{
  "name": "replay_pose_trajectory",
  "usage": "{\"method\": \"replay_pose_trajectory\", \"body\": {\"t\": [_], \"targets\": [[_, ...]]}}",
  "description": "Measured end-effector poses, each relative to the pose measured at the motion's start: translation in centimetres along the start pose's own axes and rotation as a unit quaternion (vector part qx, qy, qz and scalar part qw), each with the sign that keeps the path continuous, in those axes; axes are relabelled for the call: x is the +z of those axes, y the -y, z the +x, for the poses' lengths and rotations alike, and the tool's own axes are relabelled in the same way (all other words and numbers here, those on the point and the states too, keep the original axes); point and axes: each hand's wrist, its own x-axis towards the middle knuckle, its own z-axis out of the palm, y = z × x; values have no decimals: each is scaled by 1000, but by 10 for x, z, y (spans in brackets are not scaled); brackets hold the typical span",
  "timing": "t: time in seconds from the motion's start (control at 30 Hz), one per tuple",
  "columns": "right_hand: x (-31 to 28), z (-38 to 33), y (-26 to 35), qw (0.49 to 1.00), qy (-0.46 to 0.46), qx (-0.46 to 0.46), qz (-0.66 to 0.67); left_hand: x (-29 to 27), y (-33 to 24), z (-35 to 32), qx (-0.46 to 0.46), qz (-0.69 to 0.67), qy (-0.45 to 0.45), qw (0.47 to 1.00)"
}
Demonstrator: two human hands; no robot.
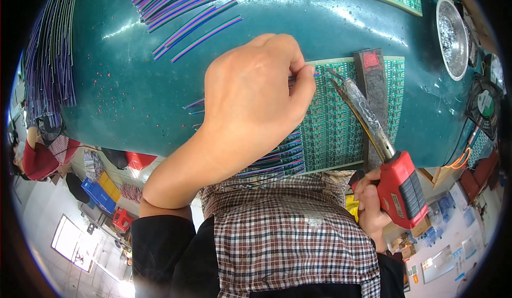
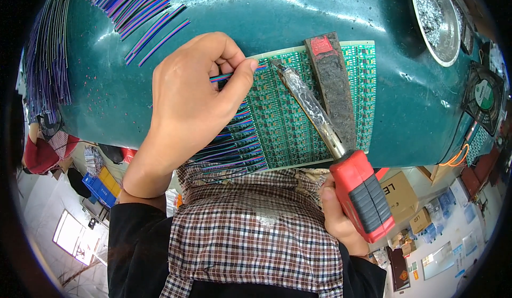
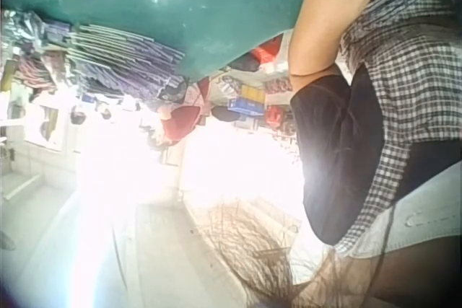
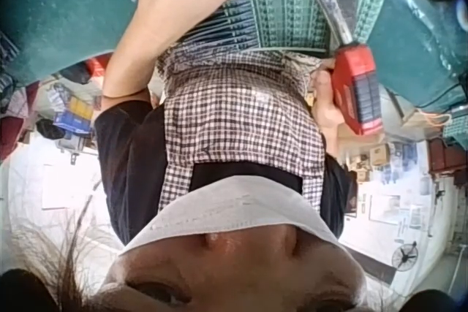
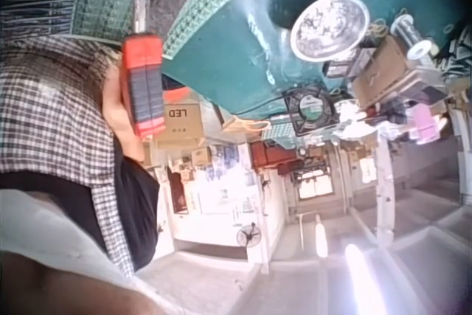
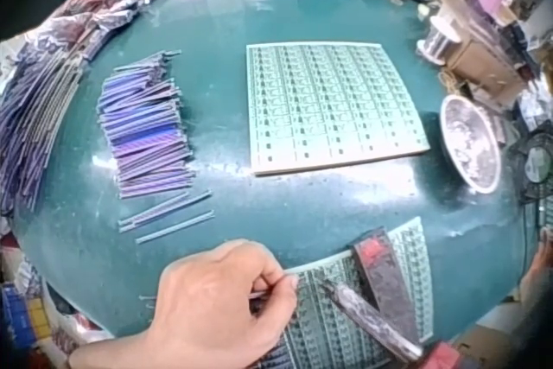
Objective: The person solders multicolored wires onto circuit boards with a soldering iron and solder at an industrial workstation.
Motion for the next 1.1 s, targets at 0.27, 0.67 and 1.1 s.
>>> {"method": "replay_pose_trajectory", "body": {"t": [0.27, 0.67, 1.1], "targets": [[1, 5, 2, 1000, 13, -23, -7, 0, 0, 0, -4, 7, 3, 1000], [1, 8, 10, 1000, 7, -6, -13, 1, 1, 0, 5, 9, -5, 1000], [0, 2, 1, 999, 19, -15, -27, 2, 1, 0, 9, 17, -8, 1000]]}}
